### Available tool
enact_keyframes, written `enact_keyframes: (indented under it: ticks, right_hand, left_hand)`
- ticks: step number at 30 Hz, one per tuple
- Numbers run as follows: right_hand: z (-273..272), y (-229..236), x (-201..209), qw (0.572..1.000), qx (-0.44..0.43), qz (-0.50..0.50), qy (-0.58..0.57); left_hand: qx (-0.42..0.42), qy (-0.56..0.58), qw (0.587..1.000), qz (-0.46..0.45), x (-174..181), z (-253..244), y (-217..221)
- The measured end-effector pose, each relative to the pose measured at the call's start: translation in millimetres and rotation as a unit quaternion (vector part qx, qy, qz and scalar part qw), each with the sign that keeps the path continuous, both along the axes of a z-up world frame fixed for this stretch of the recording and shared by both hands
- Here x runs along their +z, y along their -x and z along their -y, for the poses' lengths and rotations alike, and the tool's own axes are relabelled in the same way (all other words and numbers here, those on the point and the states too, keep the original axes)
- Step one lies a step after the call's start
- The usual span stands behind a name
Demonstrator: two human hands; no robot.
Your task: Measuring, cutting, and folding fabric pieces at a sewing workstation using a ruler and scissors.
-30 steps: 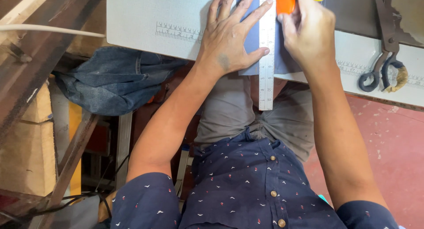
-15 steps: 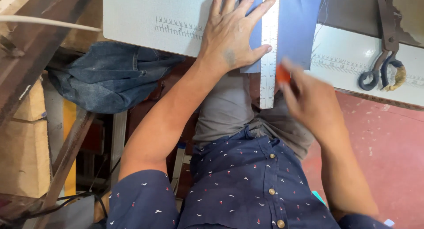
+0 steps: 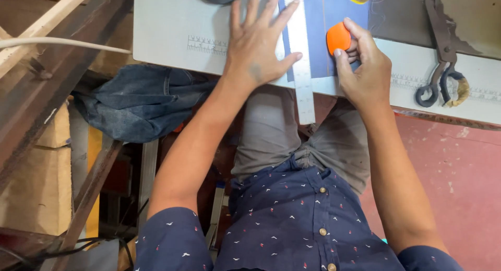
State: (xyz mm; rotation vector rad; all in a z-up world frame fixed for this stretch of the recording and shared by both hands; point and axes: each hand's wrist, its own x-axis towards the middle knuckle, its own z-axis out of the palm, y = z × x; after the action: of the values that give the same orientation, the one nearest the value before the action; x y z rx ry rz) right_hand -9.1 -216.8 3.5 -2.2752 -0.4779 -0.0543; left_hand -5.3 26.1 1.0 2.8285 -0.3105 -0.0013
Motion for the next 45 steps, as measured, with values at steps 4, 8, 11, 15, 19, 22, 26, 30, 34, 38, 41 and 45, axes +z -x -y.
enact_keyframes:
  ticks: [4, 8, 11, 15, 19, 22, 26, 30, 34, 38, 41, 45]
  right_hand:
    - [1, -2, -4, 1.0, 0.009, 0.018, 0.008]
    - [1, -1, -2, 1.0, 0.008, 0.013, 0.011]
    - [1, -1, -2, 1.0, 0.013, 0.011, 0.004]
    - [1, 0, -2, 1.0, 0.019, 0.008, 0.005]
    - [2, 0, 3, 0.999, 0.027, 0.006, 0.019]
    - [1, -1, 4, 0.999, 0.038, 0.019, 0.028]
    - [-2, -1, 8, 0.998, 0.041, 0.024, 0.039]
    - [-9, -5, 4, 0.997, 0.056, 0.032, 0.036]
    - [-22, -14, 7, 0.993, 0.092, 0.067, 0.043]
    - [-28, -23, 4, 0.99, 0.098, 0.079, 0.056]
    - [-32, -29, 1, 0.99, 0.107, 0.083, 0.045]
    - [-35, -31, -1, 0.988, 0.111, 0.094, 0.056]
  left_hand:
    - [-0.001, 0.006, 0.999, 0.041, 1, -13, 5]
    - [-0.013, 0.022, 0.999, 0.024, 0, -15, 6]
    - [-0.02, 0.019, 0.999, 0.022, -5, -18, 6]
    - [-0.026, 0.005, 0.999, 0.043, -6, -17, 10]
    - [-0.03, 0.006, 0.999, 0.038, -10, -17, 9]
    - [-0.031, 0.008, 0.998, 0.05, -6, -18, 9]
    - [-0.028, 0.012, 0.999, 0.04, -7, -17, 10]
    - [-0.025, 0.02, 0.999, 0.042, -5, -17, 11]
    - [-0.026, 0.015, 0.998, 0.052, -5, -17, 10]
    - [-0.024, 0.013, 0.998, 0.048, -5, -16, 12]
    - [-0.022, 0.01, 0.999, 0.045, -6, -16, 11]
    - [-0.022, -0.002, 0.998, 0.055, -8, -17, 12]
